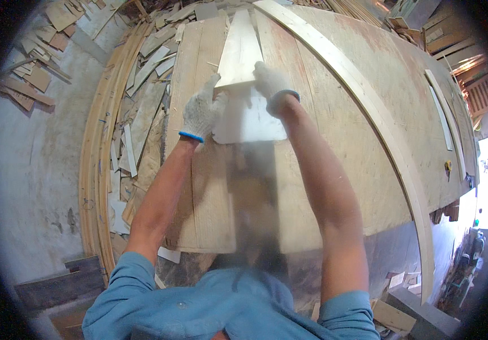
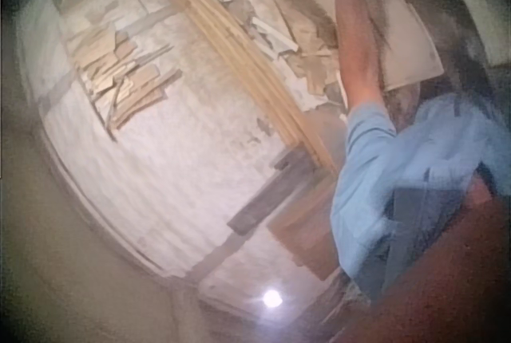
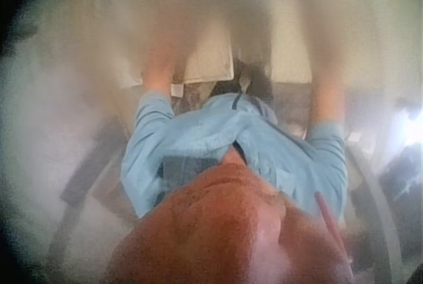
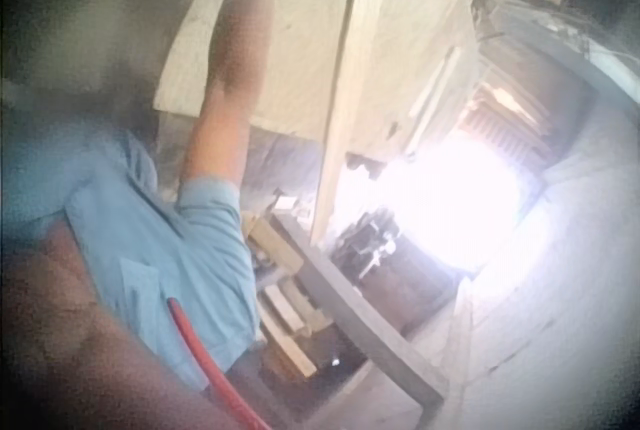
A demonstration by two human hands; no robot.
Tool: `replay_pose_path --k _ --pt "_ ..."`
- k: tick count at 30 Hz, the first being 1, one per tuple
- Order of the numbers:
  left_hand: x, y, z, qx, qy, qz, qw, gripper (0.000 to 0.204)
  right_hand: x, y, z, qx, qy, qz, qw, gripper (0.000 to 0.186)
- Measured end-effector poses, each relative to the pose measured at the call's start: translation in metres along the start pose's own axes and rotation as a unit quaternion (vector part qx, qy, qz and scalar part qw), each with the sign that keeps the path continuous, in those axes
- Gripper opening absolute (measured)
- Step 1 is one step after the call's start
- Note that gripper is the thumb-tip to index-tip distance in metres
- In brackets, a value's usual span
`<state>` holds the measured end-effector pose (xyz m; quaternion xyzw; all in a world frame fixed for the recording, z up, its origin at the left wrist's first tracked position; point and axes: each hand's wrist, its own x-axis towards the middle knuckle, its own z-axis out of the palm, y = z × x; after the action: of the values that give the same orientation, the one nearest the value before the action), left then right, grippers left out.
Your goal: The person feeds a long wooden plank through a table saw, guiding it with gloved hands to cut it into smaller pieces. The person repeatedly positions and pushes the plank through the saw, then removes the cut sections.
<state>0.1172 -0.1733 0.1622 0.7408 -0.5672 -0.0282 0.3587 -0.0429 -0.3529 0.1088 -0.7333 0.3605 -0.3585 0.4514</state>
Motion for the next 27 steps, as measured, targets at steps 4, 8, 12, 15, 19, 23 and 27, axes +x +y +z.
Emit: replay_pose_path --k 4,8,12,15,19,23,27 --pt "0.013 0.002 -0.02 -0.053 -0.016 -0.009 0.998 0.053 0.017 -0.015 -0.003 0.021 -0.008 -0.009 1.0 0.045" --pt "0.012 0.002 -0.026 -0.09 -0.041 -0.017 0.995 0.051 0.028 -0.006 -0.013 -0.046 -0.016 -0.003 0.999 0.042" --pt "-0.002 -0.013 -0.038 -0.252 -0.016 -0.066 0.965 0.045 0.021 -0.053 -0.004 -0.203 -0.082 0.057 0.974 0.022" --pt "-0.01 -0.002 -0.045 -0.438 -0.05 -0.156 0.884 0.041 0.021 -0.064 -0.02 -0.261 -0.113 0.04 0.958 0.02" --pt "-0.028 0.017 -0.074 -0.597 -0.088 -0.203 0.771 0.057 0.004 -0.1 -0.027 -0.167 -0.096 0.004 0.981 0.033" --pt "-0.039 0.019 -0.075 -0.624 -0.118 -0.221 0.74 0.061 0.007 -0.099 -0.033 -0.096 -0.083 -0.02 0.992 0.048" --pt "-0.029 0.02 -0.07 -0.667 -0.122 -0.251 0.691 0.055 0.036 -0.106 -0.04 -0.082 -0.073 -0.015 0.994 0.033"
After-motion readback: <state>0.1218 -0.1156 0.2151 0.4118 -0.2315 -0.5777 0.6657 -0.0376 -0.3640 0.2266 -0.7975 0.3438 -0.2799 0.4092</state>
